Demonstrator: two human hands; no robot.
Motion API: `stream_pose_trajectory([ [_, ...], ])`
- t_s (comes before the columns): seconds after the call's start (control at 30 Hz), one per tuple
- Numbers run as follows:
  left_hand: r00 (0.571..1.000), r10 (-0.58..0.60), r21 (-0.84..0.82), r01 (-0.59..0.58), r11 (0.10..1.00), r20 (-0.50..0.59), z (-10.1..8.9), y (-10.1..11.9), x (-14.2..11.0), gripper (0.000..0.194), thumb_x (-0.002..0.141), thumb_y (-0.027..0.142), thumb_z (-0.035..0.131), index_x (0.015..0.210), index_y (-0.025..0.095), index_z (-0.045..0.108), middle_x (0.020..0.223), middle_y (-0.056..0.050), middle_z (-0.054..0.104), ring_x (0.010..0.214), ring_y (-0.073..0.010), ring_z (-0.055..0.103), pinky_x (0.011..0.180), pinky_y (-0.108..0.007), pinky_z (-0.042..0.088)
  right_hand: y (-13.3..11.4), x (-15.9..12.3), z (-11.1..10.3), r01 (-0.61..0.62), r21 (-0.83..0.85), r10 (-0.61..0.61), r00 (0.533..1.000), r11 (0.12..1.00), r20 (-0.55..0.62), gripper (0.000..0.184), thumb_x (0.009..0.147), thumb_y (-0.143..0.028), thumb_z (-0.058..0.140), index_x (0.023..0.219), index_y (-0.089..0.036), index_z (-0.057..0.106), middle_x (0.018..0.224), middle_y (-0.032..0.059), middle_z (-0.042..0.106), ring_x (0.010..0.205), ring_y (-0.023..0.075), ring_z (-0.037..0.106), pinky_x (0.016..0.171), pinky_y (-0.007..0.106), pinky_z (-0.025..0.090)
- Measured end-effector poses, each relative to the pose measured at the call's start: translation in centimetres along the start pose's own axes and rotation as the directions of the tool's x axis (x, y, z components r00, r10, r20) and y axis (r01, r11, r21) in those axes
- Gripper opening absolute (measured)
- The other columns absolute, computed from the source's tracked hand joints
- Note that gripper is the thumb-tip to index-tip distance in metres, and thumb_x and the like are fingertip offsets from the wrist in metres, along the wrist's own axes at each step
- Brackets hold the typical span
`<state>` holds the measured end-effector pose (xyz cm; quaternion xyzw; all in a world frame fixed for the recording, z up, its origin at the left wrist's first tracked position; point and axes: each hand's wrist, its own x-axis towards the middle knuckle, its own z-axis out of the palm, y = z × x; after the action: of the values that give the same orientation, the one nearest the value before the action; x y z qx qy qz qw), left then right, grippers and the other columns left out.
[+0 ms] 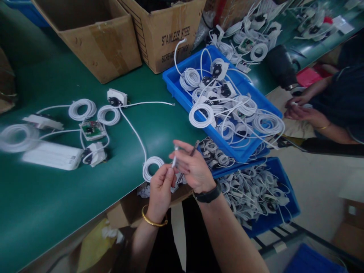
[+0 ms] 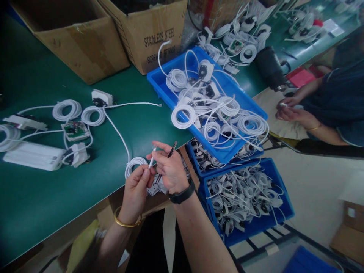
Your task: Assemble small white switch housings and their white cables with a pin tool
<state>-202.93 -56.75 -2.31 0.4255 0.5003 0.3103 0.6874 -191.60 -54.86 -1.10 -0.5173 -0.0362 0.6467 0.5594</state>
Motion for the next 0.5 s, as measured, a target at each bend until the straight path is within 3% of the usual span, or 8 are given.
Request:
stream_pose_trajectory([
  [0.27, 1.000, 0.001, 0.034, 0.000, 0.999, -0.011, 0.37, 0.18, -0.42, 0.027, 0.089, 0.039, 0.048, 0.076, 0.016, 0.055, 0.054, 0.006, 0.038, 0.050, -0.0086, 0.033, 0.049, -0.022, 0.027, 0.18, -0.39, 0.29, 0.148, 0.019, -0.147, 0.988, 0.989, -0.040, 0.028, 0.065, -0.019, 0.071, 0.092, -0.018, 0.065, 0.064, -0.0001, 0.068, 0.034, 0.0006, 0.026, 0.033, 0.016, 0.016],
  [0.5, 0.998, -0.053, 0.042, 0.051, 0.998, 0.034, 0.66, 0.29, -0.29, 0.027, 0.089, 0.040, 0.049, 0.081, 0.016, 0.057, 0.054, 0.006, 0.041, 0.050, -0.0091, 0.038, 0.050, -0.022, 0.030, 0.34, -0.55, 0.27, 0.228, -0.155, -0.247, 0.962, 0.961, -0.113, 0.026, 0.069, -0.024, 0.070, 0.094, -0.018, 0.065, 0.067, 0.0008, 0.069, 0.049, 0.0102, 0.055, 0.039, 0.017, 0.037],
])
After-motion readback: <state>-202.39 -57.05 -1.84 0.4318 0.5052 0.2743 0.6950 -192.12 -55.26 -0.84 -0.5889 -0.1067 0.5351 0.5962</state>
